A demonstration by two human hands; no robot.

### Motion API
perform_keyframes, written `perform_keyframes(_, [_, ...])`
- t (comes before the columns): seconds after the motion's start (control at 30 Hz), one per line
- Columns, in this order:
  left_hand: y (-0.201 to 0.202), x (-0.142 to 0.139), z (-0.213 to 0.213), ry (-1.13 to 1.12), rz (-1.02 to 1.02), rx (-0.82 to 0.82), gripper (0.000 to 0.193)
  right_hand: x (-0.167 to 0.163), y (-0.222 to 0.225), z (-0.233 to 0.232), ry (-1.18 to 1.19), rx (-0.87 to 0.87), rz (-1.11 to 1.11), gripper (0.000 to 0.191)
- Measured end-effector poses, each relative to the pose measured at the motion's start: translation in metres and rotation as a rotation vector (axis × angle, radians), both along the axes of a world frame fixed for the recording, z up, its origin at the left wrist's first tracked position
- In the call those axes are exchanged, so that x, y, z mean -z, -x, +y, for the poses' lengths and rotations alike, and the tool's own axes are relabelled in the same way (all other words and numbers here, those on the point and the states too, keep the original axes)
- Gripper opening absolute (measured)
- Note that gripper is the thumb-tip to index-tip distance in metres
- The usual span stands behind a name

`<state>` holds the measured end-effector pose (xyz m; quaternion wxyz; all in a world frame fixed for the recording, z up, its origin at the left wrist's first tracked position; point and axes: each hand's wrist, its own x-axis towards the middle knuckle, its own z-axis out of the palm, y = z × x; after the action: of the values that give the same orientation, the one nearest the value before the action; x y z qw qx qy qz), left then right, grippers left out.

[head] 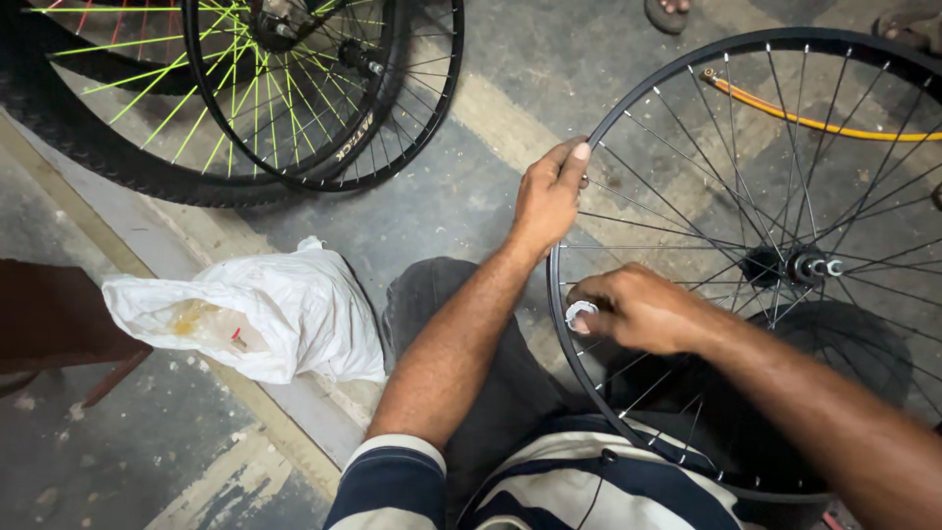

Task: The person sits on the floor holding a bicycle wheel across their lap and works around the rim tightening spoke nipples with a small spoke wrench, rotating the wheel as they go. At the end they lift the wheel and set it aside.

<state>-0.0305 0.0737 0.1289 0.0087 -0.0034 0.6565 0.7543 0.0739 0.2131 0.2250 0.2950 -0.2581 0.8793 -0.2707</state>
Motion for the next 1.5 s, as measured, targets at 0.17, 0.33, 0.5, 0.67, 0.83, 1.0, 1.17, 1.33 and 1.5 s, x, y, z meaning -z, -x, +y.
perform_keyframes(0.17, [-0.002, -0.002, 0.001, 0.014, -0.008, -0.005, 0.044, 0.004, -0.023, -0.012, -0.183, -0.245, 0.57, 0.024])
perform_keyframes(0.33, [-0.005, -0.006, 0.001, 0.032, -0.028, -0.011, 0.044, 0.004, -0.031, -0.011, -0.142, -0.208, 0.591, 0.015])
perform_keyframes(0.5, [-0.007, -0.009, -0.006, 0.063, -0.039, -0.008, 0.045, -0.017, -0.002, 0.002, -0.024, 0.007, 0.024, 0.038])
perform_keyframes(0.67, [-0.007, -0.005, -0.004, 0.001, -0.086, -0.004, 0.045, -0.019, 0.011, -0.017, -0.122, -0.129, -0.184, 0.03])
perform_keyframes(0.83, [-0.004, -0.002, -0.008, 0.039, -0.033, -0.013, 0.043, -0.004, -0.034, -0.015, -0.045, -0.301, 0.755, 0.023])
perform_keyframes(1.0, [-0.008, -0.008, -0.009, 0.088, -0.055, -0.012, 0.041, 0.022, -0.021, -0.01, -0.362, -0.171, 0.29, 0.032])
perform_keyframes(1.17, [-0.009, -0.009, -0.006, 0.108, -0.031, -0.026, 0.041, 0.03, -0.032, -0.015, -0.397, -0.212, 0.526, 0.023])
perform_keyframes(1.33, [-0.009, -0.005, -0.005, 0.08, -0.007, -0.031, 0.045, 0.008, 0.003, -0.004, -0.201, -0.064, -0.185, 0.035])
perform_keyframes(1.5, [-0.007, -0.009, -0.005, 0.2, -0.027, -0.06, 0.046, 0.007, 0.003, 0.001, -0.139, -0.087, -0.039, 0.042])
